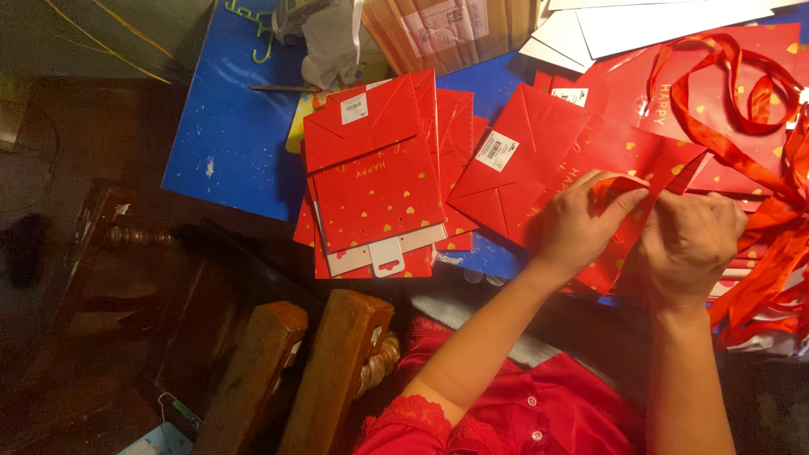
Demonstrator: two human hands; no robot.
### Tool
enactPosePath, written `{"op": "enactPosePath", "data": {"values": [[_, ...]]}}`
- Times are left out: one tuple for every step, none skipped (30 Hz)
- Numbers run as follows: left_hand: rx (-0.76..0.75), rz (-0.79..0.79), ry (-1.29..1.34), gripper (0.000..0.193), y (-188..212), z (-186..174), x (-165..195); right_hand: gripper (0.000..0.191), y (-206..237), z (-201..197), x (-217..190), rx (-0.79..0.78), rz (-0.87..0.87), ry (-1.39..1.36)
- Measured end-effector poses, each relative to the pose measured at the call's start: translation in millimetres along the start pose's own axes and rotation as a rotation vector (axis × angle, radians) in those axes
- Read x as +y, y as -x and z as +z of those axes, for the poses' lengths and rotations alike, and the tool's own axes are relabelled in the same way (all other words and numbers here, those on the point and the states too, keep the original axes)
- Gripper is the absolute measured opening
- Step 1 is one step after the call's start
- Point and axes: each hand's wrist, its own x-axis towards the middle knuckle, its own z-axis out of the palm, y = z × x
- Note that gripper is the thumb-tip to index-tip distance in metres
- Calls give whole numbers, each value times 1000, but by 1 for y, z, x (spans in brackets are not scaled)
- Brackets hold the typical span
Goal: The person assembles red Valentine's Day gift bags by folding the flat paper into shape, inserting a red ribbon through the handle holes, and tying the ribbon into a bow. The finished bags are stacked on the table.
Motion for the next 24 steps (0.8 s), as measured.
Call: {"op": "enactPosePath", "data": {"values": [[4,-33,-23,21,1,1,-2,15,0,0,0,0,-5,7],[8,-63,-44,22,1,2,-3,15,0,0,-1,5,-14,13],[11,-95,-65,22,1,3,-5,16,-1,0,-2,11,-23,19],[15,-113,12,23,1,3,-8,16,0,1,-3,21,-33,25],[20,-132,88,24,1,3,-10,17,0,1,-4,27,-39,32],[25,-152,164,26,1,4,-11,17,0,1,-5,32,-45,39],[37,-158,213,25,1,4,-12,17,0,1,-5,33,-48,49],[49,-165,263,25,0,5,-13,17,0,1,-5,31,-46,53],[63,-171,313,24,0,5,-13,17,0,1,-5,28,-44,57],[59,-168,317,24,-1,5,-12,16,0,1,-4,22,-37,56],[55,-165,320,24,-2,5,-11,15,1,2,-3,18,-32,51],[52,-161,323,25,-2,5,-10,15,1,2,-3,14,-26,47],[38,-164,255,25,-3,6,-8,13,1,1,-2,12,-20,41],[25,-165,187,27,-2,6,-6,13,1,1,-1,10,-18,38],[13,-166,119,28,-2,6,-5,12,1,0,-1,8,-15,36],[10,-111,98,26,-2,6,-4,12,0,1,0,5,-17,35],[8,-56,77,24,-2,5,-4,12,-1,0,-1,4,-19,31],[5,-2,57,23,-1,5,-4,11,-1,0,-1,3,-20,28],[1,-19,89,23,0,4,-5,12,-2,0,-2,5,-23,21],[-4,-36,121,23,2,4,-6,11,-3,-1,-3,5,-22,13],[-8,-53,153,23,3,4,-8,11,-3,-1,-3,5,-21,4],[7,-69,156,23,2,6,-10,11,-3,-2,-4,6,-17,-4],[22,-87,158,23,1,7,-12,11,-3,-3,-4,5,-11,-5],[37,-104,160,23,0,9,-15,11,-3,-3,-4,4,-5,-6]]}}
